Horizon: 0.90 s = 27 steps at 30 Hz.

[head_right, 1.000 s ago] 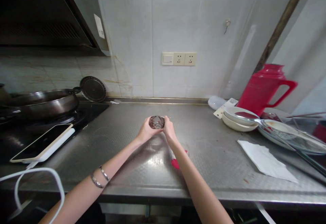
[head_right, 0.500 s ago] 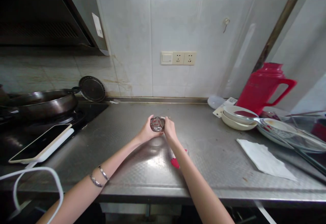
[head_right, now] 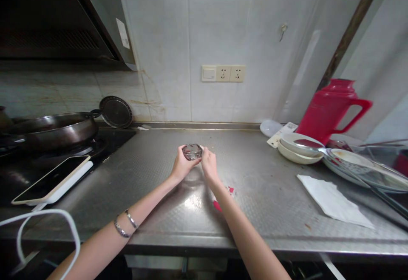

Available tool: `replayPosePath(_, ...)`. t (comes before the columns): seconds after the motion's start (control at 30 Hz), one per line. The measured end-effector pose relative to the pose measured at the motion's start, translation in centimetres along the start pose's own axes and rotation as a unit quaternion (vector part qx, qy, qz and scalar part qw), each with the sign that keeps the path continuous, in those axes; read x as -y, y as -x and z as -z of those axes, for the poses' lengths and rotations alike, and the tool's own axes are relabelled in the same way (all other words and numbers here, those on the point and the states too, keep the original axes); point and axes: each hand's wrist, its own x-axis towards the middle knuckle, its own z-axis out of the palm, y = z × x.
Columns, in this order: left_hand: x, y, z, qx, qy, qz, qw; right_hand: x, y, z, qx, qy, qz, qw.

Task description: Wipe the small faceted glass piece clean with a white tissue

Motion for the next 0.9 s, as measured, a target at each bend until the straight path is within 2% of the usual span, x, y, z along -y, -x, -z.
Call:
replayPosePath(0.07, 0.3, 0.0, -0.1, 0.025, 0.021, 0.013, 0.999, -0.1, 0.0, 0.0, 0.005, -0.003, 0.011, 1.0)
replayPosePath(0.23, 1.0, 0.0, -0.3, 0.157, 0.118, 0.03, 0.98, -0.3, -0.9, 0.9, -0.026, 0.0, 0.01, 1.0)
replayPosePath(0.33, 1.1, -0.4, -0.1, 0.194, 0.152, 0.019, 0.969, -0.3, -1.3, 1.4, -0.04, 0.012, -0.011, 0.999)
replayPosePath(0.43, 1.2, -0.8, 0.2, 0.2, 0.149, 0.015, 0.968, 0.0, -1.3, 1.4, -0.031, 0.02, -0.015, 0.999)
replayPosePath(0.5, 1.3, -1.0, 0.2, 0.178, 0.124, 0.016, 0.976, 0.2, -1.0, 1.2, -0.031, 0.027, -0.008, 0.999)
replayPosePath(0.63, 1.5, -0.9, -0.1, 0.043, 0.037, 0.001, 0.998, 1.0, -0.1, 0.4, -0.02, 0.057, 0.028, 0.998)
replayPosePath(0.7, 1.4, -0.8, -0.2, 0.012, 0.012, 0.003, 1.0, 1.3, 0.3, 0.1, -0.006, 0.058, 0.044, 0.997)
replayPosePath(0.8, 0.9, -0.5, -0.2, 0.042, 0.031, 0.015, 0.999, 1.3, 0.3, 0.0, 0.001, 0.043, 0.048, 0.998)
replayPosePath(0.9, 0.4, -0.2, -0.2, 0.134, 0.107, 0.037, 0.985, 0.8, -0.3, 0.6, -0.031, 0.043, 0.024, 0.998)
